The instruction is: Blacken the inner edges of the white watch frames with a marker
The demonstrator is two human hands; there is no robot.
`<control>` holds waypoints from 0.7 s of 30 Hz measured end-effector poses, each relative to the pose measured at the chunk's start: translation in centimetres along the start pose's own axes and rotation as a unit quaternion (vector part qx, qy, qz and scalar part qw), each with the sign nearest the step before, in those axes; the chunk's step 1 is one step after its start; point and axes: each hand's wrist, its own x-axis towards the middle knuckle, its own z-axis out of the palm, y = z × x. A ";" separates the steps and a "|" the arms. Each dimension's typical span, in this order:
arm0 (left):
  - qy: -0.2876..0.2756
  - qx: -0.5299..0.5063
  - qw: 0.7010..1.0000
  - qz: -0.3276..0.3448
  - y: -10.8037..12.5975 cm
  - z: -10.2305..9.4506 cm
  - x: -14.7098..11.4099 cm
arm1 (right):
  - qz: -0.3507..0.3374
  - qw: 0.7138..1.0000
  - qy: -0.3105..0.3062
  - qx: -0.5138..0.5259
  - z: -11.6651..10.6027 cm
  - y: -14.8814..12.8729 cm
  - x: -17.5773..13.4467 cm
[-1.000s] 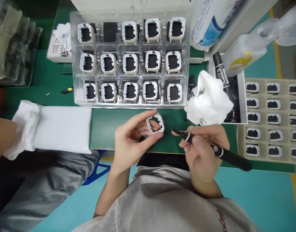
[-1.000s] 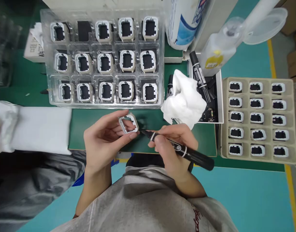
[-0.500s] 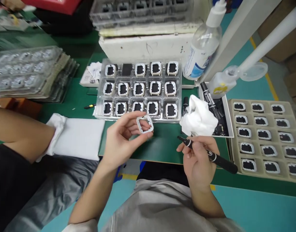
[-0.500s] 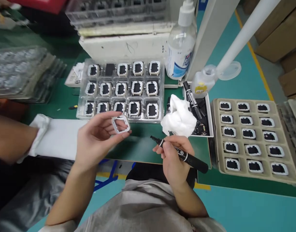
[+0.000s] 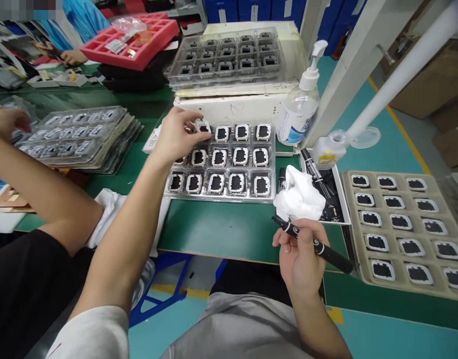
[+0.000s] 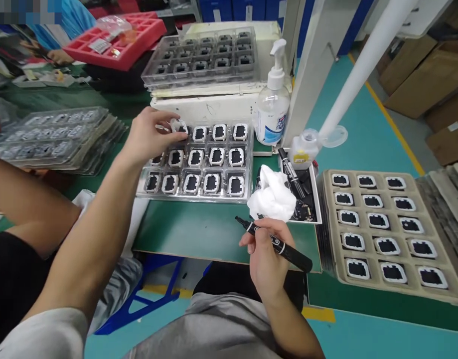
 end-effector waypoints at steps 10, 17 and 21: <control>-0.075 0.112 0.989 0.056 -0.5 -1.0 -0.1 | 0.103 0.993 0.005 0.065 -0.3 -0.5 1.0; -0.125 0.096 0.984 0.087 2.8 1.3 0.8 | 0.138 0.984 -0.032 0.106 -0.4 -0.8 1.3; -0.135 -0.028 0.988 0.071 3.2 1.5 2.3 | 0.143 0.980 -0.043 0.128 -0.7 -0.8 1.6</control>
